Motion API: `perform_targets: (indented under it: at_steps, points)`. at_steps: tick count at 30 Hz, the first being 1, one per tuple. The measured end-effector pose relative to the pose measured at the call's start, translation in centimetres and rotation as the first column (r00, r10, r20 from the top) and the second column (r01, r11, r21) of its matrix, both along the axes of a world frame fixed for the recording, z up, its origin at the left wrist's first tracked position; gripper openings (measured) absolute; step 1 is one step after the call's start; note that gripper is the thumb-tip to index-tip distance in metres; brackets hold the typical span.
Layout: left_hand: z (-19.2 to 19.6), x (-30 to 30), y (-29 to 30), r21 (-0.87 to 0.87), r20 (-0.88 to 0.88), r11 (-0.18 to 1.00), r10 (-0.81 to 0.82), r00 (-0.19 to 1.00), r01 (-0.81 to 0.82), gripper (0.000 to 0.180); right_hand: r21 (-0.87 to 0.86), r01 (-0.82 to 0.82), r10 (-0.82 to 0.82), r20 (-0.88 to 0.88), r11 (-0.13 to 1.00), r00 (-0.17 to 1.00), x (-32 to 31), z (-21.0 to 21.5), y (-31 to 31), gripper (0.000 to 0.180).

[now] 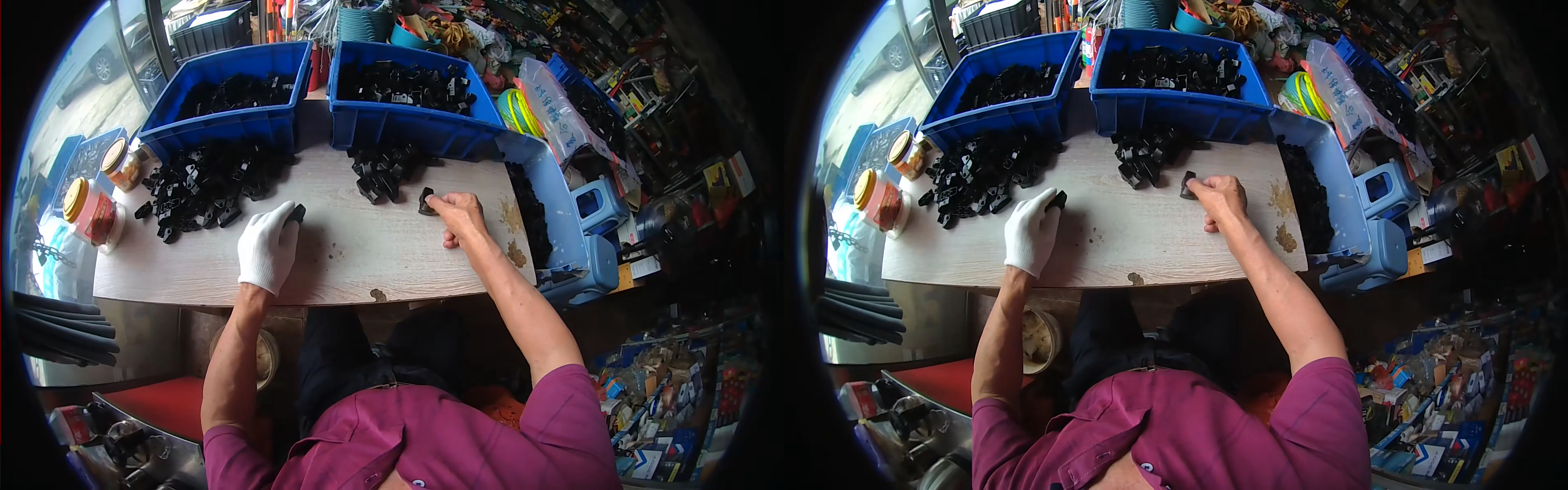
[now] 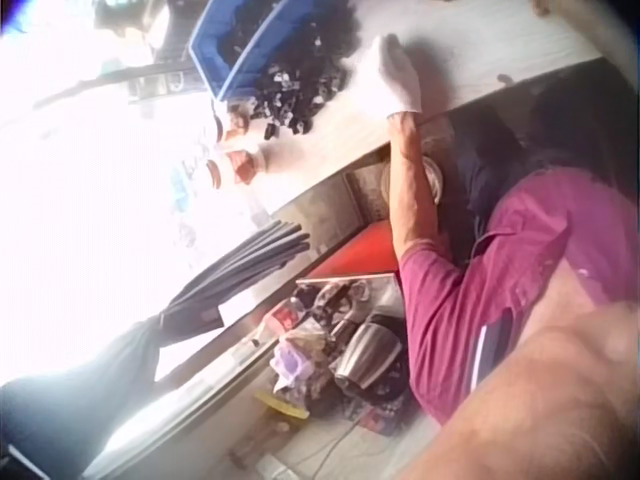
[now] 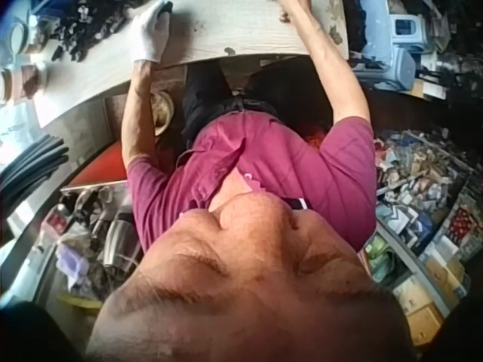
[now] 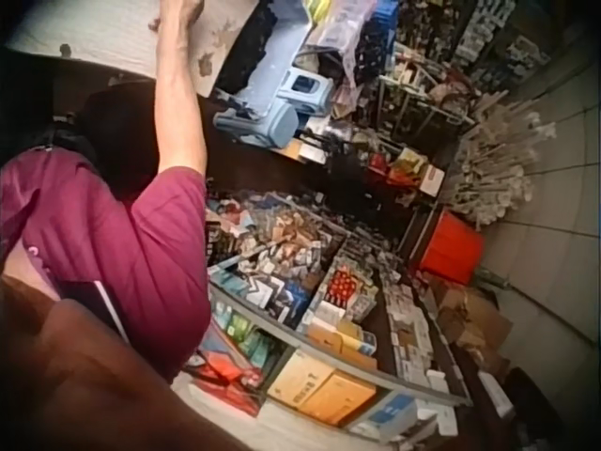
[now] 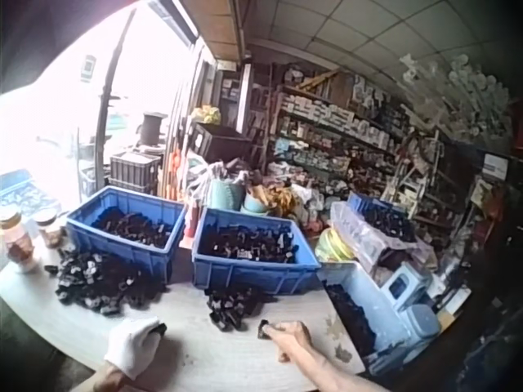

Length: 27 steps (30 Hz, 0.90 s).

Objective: Sorting and inspecting small black plastic hardware components on a workbench from storage bins.

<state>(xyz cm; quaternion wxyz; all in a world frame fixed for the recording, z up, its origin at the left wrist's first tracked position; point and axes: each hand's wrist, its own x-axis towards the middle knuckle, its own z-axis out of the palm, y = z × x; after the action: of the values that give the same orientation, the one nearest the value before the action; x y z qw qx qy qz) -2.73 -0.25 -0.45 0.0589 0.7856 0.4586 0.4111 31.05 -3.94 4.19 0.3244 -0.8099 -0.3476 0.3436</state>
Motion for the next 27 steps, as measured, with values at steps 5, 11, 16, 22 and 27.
perform_targets:
  at_steps: [5,11,16,22,27]
  points:
    - [0.3,2.1,-1.8,-0.144,0.265,0.982,-0.081,0.961,0.122,0.03,0.079,-0.138,0.151,-0.191,0.987,0.97,-1.0,0.9,-2.1,0.035]
    - [0.5,4.8,-2.7,-0.191,0.27,0.964,-0.132,0.954,0.187,0.028,0.31,-0.198,0.257,-0.163,0.93,0.953,0.1,0.2,-1.1,0.055]
    - [1.1,5.4,-2.7,-0.177,0.201,0.964,-0.16,0.966,0.197,0.026,0.184,-0.286,0.306,-0.088,0.94,0.948,0.4,-0.2,0.3,0.054]
    - [1.1,5.4,-3.1,-0.158,0.222,0.965,-0.173,0.96,0.211,0.026,0.085,-0.316,0.315,0.021,0.945,0.949,-0.3,0.1,0.4,0.043]
    - [1.1,6.1,-3.2,-0.136,0.255,0.957,-0.216,0.943,0.256,0.034,0.091,-0.285,0.286,-0.001,0.954,0.958,-1.1,0.0,-0.2,0.037]
